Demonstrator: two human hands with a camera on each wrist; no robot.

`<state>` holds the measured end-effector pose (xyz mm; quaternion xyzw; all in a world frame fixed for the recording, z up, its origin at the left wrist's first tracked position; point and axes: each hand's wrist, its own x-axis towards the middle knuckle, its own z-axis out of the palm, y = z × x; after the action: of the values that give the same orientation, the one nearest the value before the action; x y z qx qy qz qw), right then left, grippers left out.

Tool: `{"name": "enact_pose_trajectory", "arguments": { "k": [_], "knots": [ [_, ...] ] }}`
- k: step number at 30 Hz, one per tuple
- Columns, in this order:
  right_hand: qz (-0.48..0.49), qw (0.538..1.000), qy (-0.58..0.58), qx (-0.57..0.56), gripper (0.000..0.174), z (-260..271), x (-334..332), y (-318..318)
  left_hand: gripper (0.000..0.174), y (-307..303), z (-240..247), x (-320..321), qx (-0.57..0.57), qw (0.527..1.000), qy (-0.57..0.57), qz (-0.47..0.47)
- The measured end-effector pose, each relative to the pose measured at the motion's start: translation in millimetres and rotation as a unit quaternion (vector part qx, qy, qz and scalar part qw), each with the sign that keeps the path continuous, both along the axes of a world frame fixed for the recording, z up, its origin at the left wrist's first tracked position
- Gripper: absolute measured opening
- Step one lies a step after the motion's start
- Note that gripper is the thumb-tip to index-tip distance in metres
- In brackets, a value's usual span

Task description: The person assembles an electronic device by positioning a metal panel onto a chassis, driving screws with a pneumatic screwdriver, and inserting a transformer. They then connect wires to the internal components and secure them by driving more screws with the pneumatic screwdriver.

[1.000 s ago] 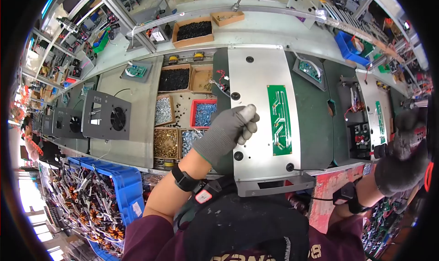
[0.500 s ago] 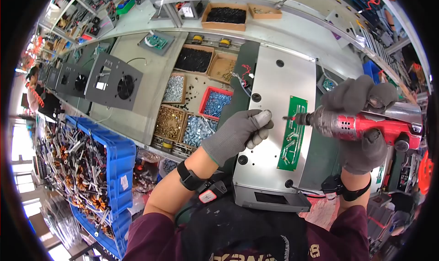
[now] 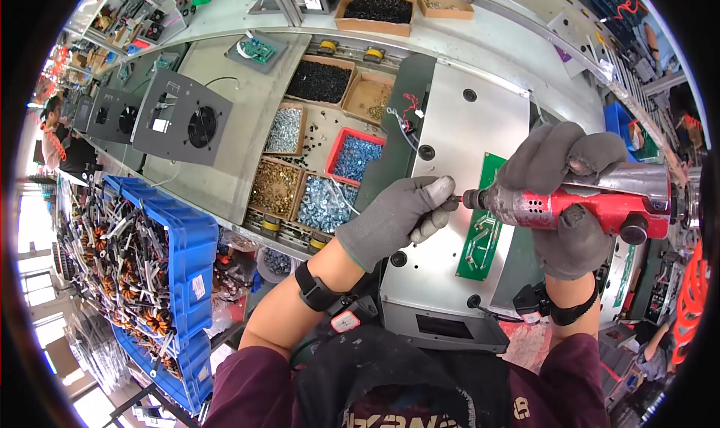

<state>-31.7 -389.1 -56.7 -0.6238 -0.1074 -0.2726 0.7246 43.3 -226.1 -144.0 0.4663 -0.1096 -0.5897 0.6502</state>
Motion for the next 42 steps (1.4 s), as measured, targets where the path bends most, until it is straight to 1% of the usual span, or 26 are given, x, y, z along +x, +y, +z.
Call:
{"name": "enact_pose_trajectory", "arguments": {
  "k": [3,5,6,7,8,10,11,12,13,14,16,20,23,25,26,27,28,29,30,31,33,35,37,39,40,42],
  "knots": [
    [0.015,1.000,0.003,-0.015,0.037,0,-2,1,0.047,1,-7,-3,-0.005,1.000,0.000,-0.003],
    [0.027,0.999,-0.018,-0.005,0.037,-3,-1,4,0.047,3,-7,-3,-0.001,1.000,-0.002,-0.003],
    [0.028,0.999,-0.017,-0.004,0.037,-4,-2,4,0.045,4,-3,-3,0.071,0.997,-0.033,-0.001],
    [0.002,0.999,0.016,-0.043,0.037,-5,-4,3,0.043,5,-2,-3,0.143,0.988,-0.064,0.001],
    [-0.024,0.995,0.048,-0.081,0.037,-6,-6,2,0.043,9,-5,-1,0.143,0.988,-0.060,0.003],
    [-0.024,0.996,0.062,-0.059,0.037,-20,-4,4,0.030,24,-17,7,0.176,0.966,-0.089,0.167],
    [-0.026,0.996,0.076,-0.037,0.037,-29,-3,4,0.030,34,-28,9,0.176,0.966,-0.087,0.170],
    [-0.022,0.996,0.077,-0.037,0.037,-34,-1,3,0.028,46,-41,11,0.106,0.968,-0.018,0.228],
    [0.033,0.996,0.085,-0.006,0.032,-39,1,0,0.028,55,-51,11,0.034,0.957,0.051,0.283],
    [0.088,0.991,0.092,0.026,0.035,-44,3,0,0.028,63,-54,10,0.035,0.956,0.052,0.288],
    [0.083,0.991,0.099,0.030,0.036,-51,7,5,0.032,72,-57,8,0.029,0.959,0.063,0.276],
    [0.079,0.991,0.104,0.007,0.036,-60,11,8,0.031,78,-57,2,0.040,0.952,0.086,0.291],
    [0.086,0.989,0.124,-0.001,0.035,-59,11,10,0.031,77,-48,-3,0.058,0.951,0.063,0.298],
    [0.096,0.986,0.136,0.004,0.033,-59,11,14,0.031,77,-41,-3,0.098,0.947,0.057,0.299],
    [0.072,0.989,0.132,-0.009,0.032,-59,9,19,0.031,78,-40,-3,0.098,0.947,0.058,0.302],
    [0.047,0.990,0.129,-0.021,0.031,-59,8,22,0.029,79,-40,-3,0.108,0.950,0.065,0.285],
    [0.049,0.990,0.129,-0.022,0.031,-59,9,22,0.029,79,-40,-2,0.117,0.953,0.073,0.268],
    [0.049,0.987,0.141,-0.060,0.031,-59,9,21,0.029,81,-41,-2,0.117,0.953,0.074,0.269],
    [0.048,0.982,0.153,-0.098,0.031,-59,10,20,0.027,83,-43,0,0.123,0.964,0.058,0.229],
    [0.049,0.982,0.154,-0.098,0.031,-61,11,19,0.026,85,-46,1,0.128,0.973,0.042,0.189],
    [0.103,0.986,0.131,-0.028,0.032,-67,13,19,0.024,83,-52,-2,0.120,0.974,0.018,0.190],
    [0.107,0.986,0.125,-0.023,0.030,-68,14,19,0.023,77,-52,-4,0.111,0.975,-0.009,0.192],
    [0.111,0.986,0.119,-0.018,0.029,-69,14,17,0.022,69,-46,-7,0.109,0.973,0.018,0.203],
    [0.138,0.981,0.113,-0.082,0.030,-70,12,11,0.022,64,-41,-9,0.086,0.974,0.044,0.207],
    [0.136,0.981,0.112,-0.083,0.030,-66,10,13,0.023,61,-39,-10,0.064,0.973,0.070,0.212],
    [0.086,0.972,0.201,-0.087,0.035,-47,6,24,0.026,58,-40,-12,0.051,0.976,0.087,0.194]
  ]
}}
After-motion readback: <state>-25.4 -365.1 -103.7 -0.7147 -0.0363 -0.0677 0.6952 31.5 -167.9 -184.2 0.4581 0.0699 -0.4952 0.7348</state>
